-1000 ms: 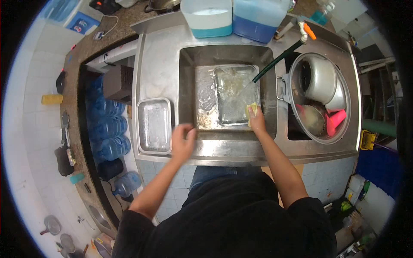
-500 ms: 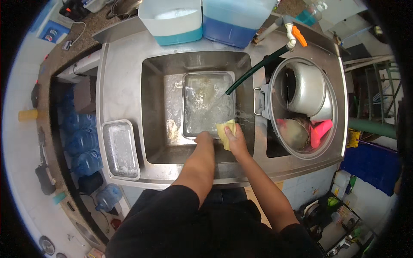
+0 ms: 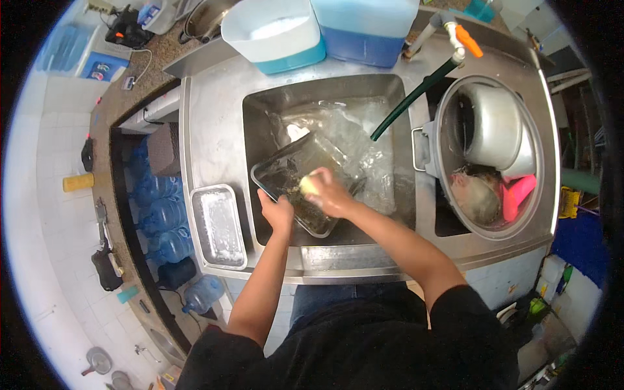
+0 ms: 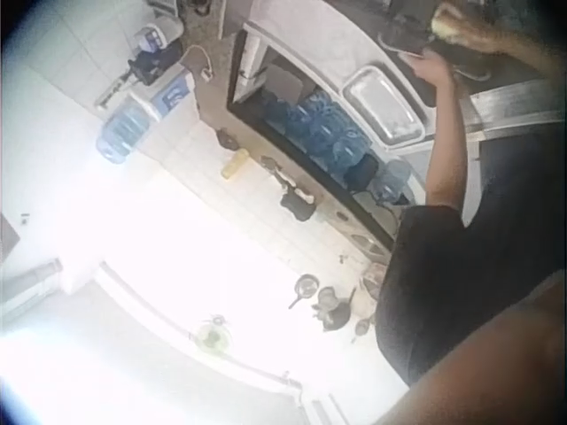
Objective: The recorder gets water from a dispenser and then washes various kitchen items including trays, pots, and cups in a sink.
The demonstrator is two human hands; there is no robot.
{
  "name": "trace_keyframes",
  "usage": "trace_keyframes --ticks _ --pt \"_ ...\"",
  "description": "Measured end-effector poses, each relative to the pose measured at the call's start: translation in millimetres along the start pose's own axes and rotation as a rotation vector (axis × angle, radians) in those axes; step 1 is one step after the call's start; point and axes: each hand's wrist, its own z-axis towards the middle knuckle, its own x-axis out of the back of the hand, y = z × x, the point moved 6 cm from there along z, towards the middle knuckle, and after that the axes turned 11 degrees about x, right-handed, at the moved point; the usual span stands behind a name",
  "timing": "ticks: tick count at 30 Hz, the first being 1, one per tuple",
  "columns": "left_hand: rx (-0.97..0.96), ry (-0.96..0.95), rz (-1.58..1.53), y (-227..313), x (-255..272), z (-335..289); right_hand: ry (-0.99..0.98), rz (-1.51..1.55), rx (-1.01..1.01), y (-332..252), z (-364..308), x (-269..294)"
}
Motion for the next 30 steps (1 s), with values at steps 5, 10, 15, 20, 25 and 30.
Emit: trace_keyframes --ticks 5,10,15,20,25,30 --pt "-0.190 -0.220 -0.015 34.8 -13.4 -4.2 0.161 -0.272 0.023 81.6 38.5 -35.0" --pt "-0.158 -0.296 -0.136 16.9 -19.6 7.5 0.359 -0.255 -0.106 48.5 57.0 -59.1" --pt "-0.114 -0.397 -0.259 10.2 -30.7 13.3 0.266 -0.229 -0.540 133.6 42.9 -36.4" --pt "-0.093 -0.356 -0.330 8.5 -25.3 19.7 0.272 -0.416 -0.457 73.1 54.2 -79.6" --pt "-0.076 -0.356 -0.355 15.4 -31.4 7.9 0.183 -0.174 -0.390 150.9 67.1 -43.0" --pt "-0.026 -0.368 -0.387 0.9 -27.0 20.3 -0.201 -0.480 -0.085 58.7 57.4 -122.6"
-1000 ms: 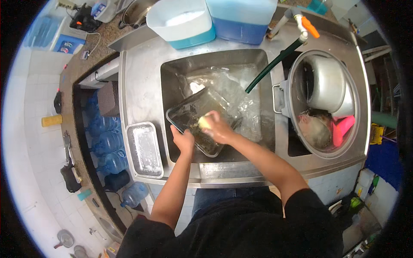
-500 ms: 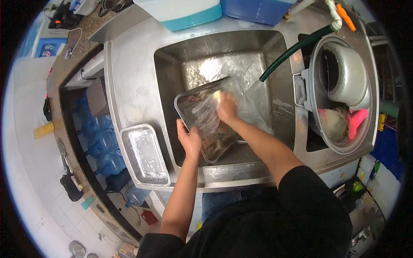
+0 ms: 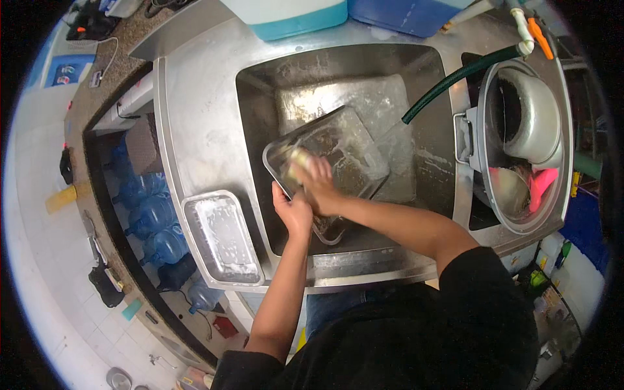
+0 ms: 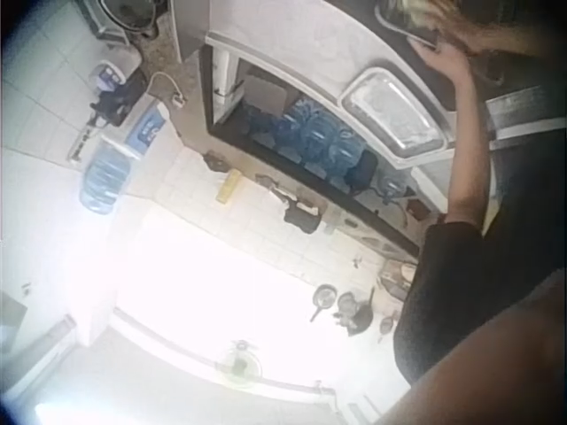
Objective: The recorder gets water from a dispenser and then washes various kitchen items including trays, pots, and cups in a sink.
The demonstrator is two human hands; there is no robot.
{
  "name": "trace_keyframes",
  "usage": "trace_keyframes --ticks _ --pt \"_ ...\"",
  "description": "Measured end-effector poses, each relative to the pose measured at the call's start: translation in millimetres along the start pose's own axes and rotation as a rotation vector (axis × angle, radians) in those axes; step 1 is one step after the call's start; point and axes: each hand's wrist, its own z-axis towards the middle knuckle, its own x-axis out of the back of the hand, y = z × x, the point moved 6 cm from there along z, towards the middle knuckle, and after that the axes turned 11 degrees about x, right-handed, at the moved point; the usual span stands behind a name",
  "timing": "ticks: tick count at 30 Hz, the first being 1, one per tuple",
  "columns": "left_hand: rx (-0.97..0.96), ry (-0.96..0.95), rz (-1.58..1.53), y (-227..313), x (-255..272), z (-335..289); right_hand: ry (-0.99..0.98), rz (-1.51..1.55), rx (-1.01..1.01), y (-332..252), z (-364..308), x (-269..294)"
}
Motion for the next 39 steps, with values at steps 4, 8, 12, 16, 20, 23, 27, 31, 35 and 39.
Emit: trace_keyframes --ticks 4,8,12,16,20,23,27,31,35,39 --pt "0.000 0.010 -0.057 -5.0 -11.0 -1.5 0.180 0.184 -0.329 101.4 -2.2 16.5" --pt "-0.046 -0.011 -0.006 -9.4 3.9 -2.8 0.278 0.308 -0.435 55.2 25.5 25.3" --pt "0.040 -0.005 -0.069 -8.4 6.7 -4.2 0.071 0.057 0.376 2.0 -31.4 17.4" --pt "0.056 -0.028 -0.080 -12.2 -5.6 -6.0 0.150 0.571 -0.355 118.6 -18.3 4.1" --pt "0.024 -0.018 -0.110 -13.0 -0.7 -4.1 0.109 0.218 0.060 3.2 -20.9 15.2" --pt "0.056 -0.022 -0.102 -18.6 4.7 -6.0 0.074 0.022 0.345 13.7 -30.6 24.9" --pt "0.025 -0.054 -0.114 -20.9 -5.7 -3.8 0.217 0.448 -0.421 84.8 -13.7 40.9" --pt "0.060 -0.030 -0.077 -6.1 -2.4 -9.3 0.462 0.135 0.243 24.7 -32.3 50.0" --pt "0.002 -0.023 -0.058 -16.5 7.7 -4.5 0.371 -0.009 -0.067 120.1 -20.4 30.0" --pt "0.027 -0.210 -0.053 -19.6 -43.8 -9.0 0.578 0.257 -0.808 239.0 -46.3 43.7"
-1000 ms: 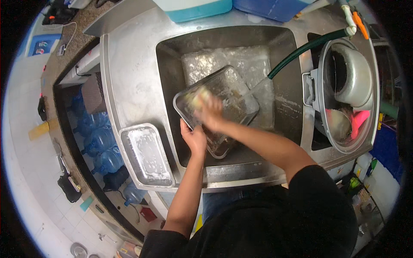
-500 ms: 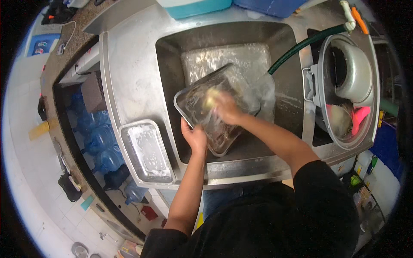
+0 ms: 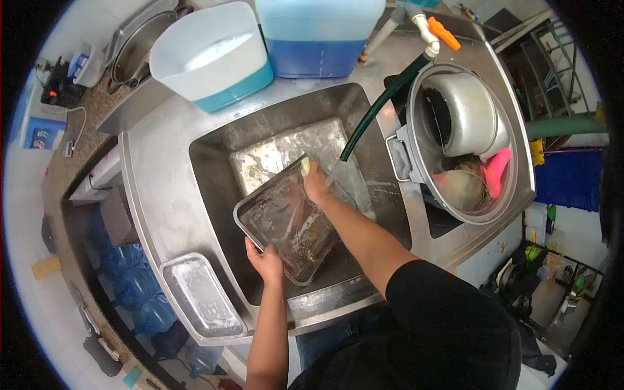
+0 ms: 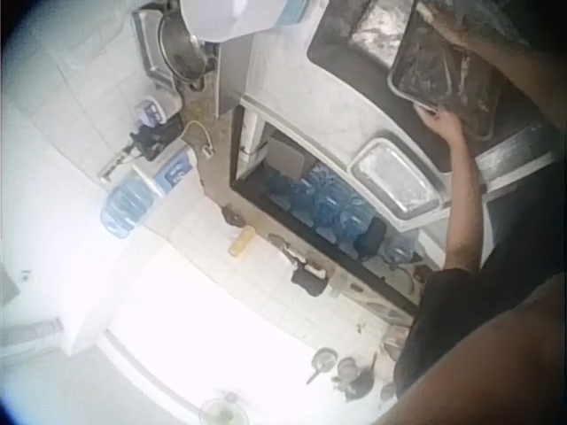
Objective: The recorder gets water from a dispenser and then washes various kitchen items including trays, pots, and cups in a sink.
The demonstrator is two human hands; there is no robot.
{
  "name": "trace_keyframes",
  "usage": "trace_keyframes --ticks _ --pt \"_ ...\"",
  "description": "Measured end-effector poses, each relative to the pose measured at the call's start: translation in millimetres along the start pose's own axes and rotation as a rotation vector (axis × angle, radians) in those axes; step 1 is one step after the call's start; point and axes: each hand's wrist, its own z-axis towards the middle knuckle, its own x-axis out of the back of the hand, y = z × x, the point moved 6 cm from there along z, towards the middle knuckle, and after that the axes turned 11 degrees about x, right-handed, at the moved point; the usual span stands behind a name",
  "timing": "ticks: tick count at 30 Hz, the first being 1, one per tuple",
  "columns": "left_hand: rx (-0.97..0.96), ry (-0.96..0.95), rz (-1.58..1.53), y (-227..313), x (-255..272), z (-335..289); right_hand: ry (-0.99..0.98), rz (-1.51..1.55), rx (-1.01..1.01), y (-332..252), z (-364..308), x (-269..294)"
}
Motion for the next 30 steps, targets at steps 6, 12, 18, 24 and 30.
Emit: trace_keyframes --ticks 6,12,18,24,30 --pt "-0.093 0.190 0.055 1.7 69.7 -3.5 -0.604 0.031 0.645 -176.2 -96.4 -29.7" --pt "-0.115 0.172 0.139 13.8 43.6 -1.4 -0.273 -0.124 0.527 -63.2 -23.0 -23.3" --pt "-0.059 0.236 0.097 3.0 66.3 4.7 -0.574 -0.109 0.199 -99.3 -134.1 1.2" --pt "-0.090 0.196 0.057 8.8 49.3 0.9 -0.699 -0.065 0.430 -171.5 -92.0 -15.3" --pt "-0.076 0.242 -0.044 -1.8 60.4 2.3 -0.364 0.089 1.019 -164.6 -173.3 -18.6"
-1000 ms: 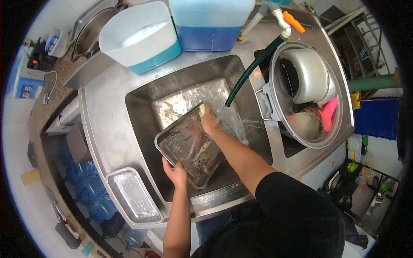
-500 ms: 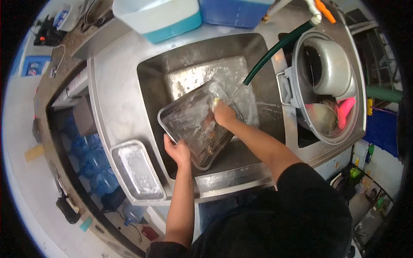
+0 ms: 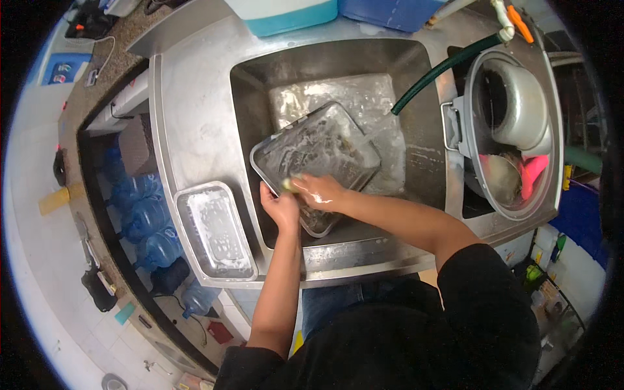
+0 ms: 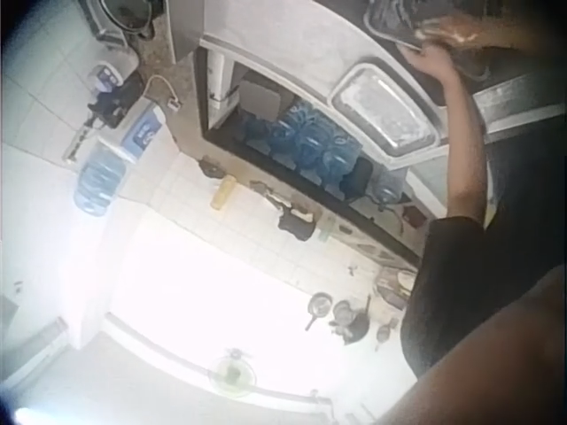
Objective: The recorder gets water from a dispenser and then washes various kitchen items including trays, pots, and cups in a sink.
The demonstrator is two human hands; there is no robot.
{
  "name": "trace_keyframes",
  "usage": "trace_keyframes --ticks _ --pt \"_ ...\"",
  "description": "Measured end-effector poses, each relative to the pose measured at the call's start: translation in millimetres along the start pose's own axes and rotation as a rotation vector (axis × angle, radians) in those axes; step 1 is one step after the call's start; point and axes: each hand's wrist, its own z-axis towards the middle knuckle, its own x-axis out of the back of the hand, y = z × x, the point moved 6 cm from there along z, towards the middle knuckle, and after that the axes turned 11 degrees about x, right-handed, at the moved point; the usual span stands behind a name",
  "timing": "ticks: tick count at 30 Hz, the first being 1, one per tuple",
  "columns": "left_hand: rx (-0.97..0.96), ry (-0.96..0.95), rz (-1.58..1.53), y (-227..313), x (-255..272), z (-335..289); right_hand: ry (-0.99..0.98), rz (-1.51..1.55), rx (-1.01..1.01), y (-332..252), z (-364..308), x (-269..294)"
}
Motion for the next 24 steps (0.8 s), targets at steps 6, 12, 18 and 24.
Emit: trace_keyframes --ticks 6,12,18,24 --pt "-0.030 0.003 0.035 -8.6 5.3 6.2 -0.270 -0.388 -0.517 107.8 -73.9 63.0" --pt "-0.028 -0.040 0.059 3.9 -13.9 1.6 0.894 1.068 -1.116 158.5 -73.0 113.8" --pt "-0.034 0.026 0.101 -0.6 -4.0 3.6 0.928 0.174 -0.456 57.7 -69.7 235.0" --pt "-0.023 0.005 0.102 12.2 -3.8 0.9 0.974 -0.065 -0.566 129.4 -73.7 538.7"
